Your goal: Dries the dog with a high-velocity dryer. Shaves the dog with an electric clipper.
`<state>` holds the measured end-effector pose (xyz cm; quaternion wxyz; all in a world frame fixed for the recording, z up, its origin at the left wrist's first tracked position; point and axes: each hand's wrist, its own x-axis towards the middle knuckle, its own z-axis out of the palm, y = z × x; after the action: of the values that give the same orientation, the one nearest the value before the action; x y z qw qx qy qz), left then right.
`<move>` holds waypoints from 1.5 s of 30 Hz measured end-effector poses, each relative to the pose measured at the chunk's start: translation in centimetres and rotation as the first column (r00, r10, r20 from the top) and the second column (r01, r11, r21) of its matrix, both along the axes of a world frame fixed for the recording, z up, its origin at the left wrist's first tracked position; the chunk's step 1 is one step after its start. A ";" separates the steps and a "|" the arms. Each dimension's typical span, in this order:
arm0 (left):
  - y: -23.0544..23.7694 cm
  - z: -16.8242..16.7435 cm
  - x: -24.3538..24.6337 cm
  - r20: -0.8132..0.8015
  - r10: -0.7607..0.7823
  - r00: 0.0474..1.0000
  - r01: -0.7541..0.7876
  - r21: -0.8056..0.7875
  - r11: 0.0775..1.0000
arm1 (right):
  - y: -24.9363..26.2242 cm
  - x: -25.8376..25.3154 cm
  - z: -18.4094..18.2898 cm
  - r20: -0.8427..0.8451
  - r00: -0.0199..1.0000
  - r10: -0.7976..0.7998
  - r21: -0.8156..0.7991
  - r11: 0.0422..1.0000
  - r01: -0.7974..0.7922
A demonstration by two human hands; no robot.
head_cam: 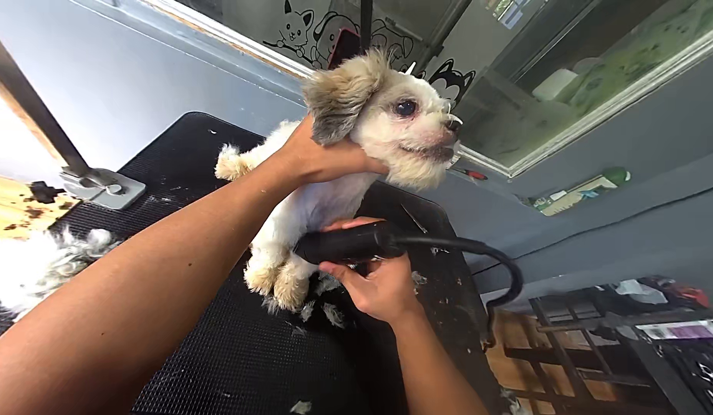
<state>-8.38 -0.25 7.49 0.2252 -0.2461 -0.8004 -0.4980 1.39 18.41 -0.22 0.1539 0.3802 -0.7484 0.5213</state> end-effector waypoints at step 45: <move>0.2 0.7 0.6 -0.052 -0.015 0.999 0.011 -0.081 0.997 | -2.3 0.3 -0.2 -0.397 0.889 -0.226 -0.273 0.954 0.121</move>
<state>-7.80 -0.01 8.20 0.2328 -0.2731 -0.8120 -0.4603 1.66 16.12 -0.38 0.4040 0.3938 -0.6593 0.4969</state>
